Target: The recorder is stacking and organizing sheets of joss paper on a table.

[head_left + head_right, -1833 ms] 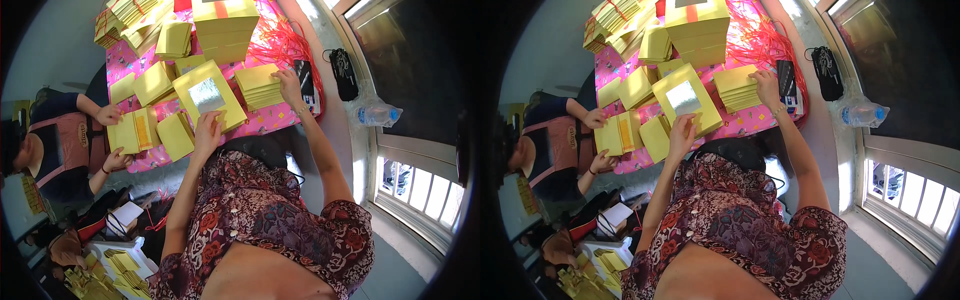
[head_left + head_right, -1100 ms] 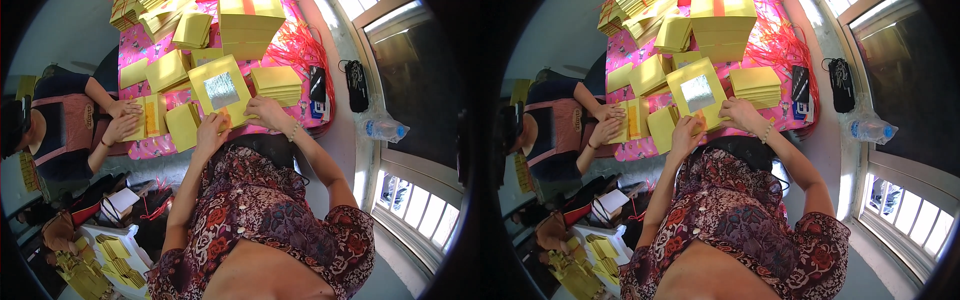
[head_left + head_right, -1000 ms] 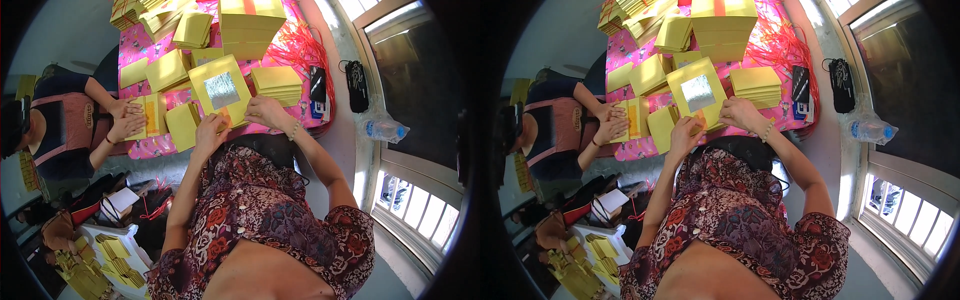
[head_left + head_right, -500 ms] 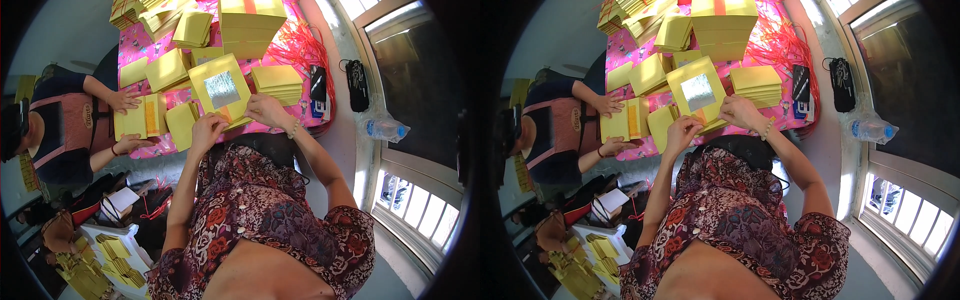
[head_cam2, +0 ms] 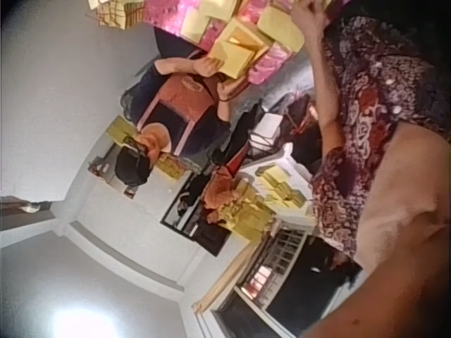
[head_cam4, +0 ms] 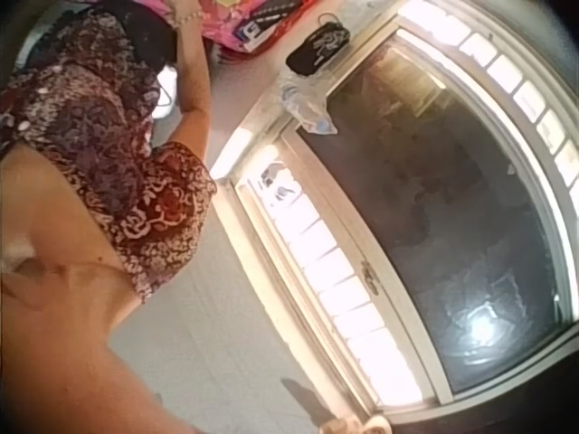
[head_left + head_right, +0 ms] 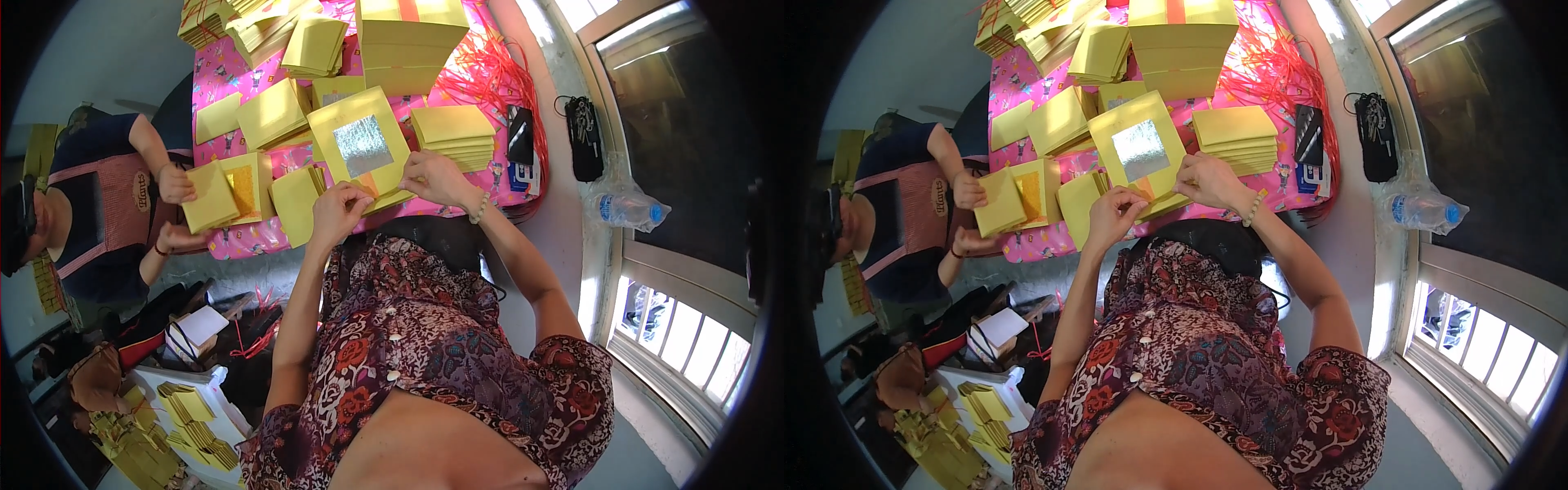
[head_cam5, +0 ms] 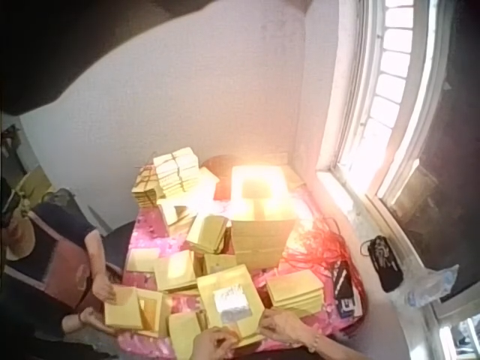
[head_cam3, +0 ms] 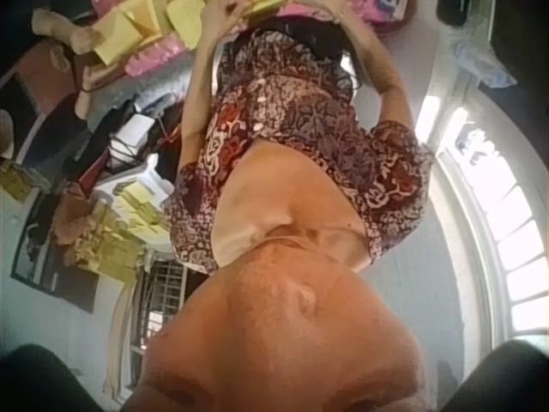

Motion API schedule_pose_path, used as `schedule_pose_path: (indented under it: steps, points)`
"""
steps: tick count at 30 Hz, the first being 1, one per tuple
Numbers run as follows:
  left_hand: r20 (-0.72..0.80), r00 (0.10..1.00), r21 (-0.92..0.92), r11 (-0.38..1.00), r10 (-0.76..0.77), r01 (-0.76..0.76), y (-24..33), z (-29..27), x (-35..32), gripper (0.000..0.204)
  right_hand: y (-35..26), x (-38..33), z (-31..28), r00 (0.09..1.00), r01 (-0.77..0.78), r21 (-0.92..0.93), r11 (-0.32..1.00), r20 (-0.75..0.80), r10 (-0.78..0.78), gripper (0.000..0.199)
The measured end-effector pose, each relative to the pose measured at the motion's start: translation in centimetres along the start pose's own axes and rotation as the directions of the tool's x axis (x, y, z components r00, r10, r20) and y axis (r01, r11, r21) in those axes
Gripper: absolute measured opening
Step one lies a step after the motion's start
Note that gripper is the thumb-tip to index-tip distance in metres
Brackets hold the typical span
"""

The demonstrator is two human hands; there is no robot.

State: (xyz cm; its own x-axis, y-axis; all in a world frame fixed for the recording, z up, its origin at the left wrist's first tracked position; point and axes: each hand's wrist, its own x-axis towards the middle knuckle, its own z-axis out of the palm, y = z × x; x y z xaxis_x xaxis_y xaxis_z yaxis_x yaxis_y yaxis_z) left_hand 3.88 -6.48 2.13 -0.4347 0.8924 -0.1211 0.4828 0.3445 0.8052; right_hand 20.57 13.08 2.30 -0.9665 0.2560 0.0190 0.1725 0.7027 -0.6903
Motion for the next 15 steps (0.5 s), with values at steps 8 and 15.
schedule_pose_path:
  steps: [8, 15]
  points:
    - [-0.005, 1.0, 0.049, 0.998, -0.027, 0.027, 0.18, 0.01, 0.24, 0.019, 0.21, 0.06, 0.03, 1.0, 0.026, -0.019, 0.999, 0.009, -0.025, 0.018]
    - [-0.017, 1.0, 0.039, 0.999, 0.004, -0.004, -0.13, -0.32, 0.32, 0.021, 0.88, -0.24, 0.37, 0.978, 0.178, -0.166, 0.97, -0.077, -0.193, 0.016]
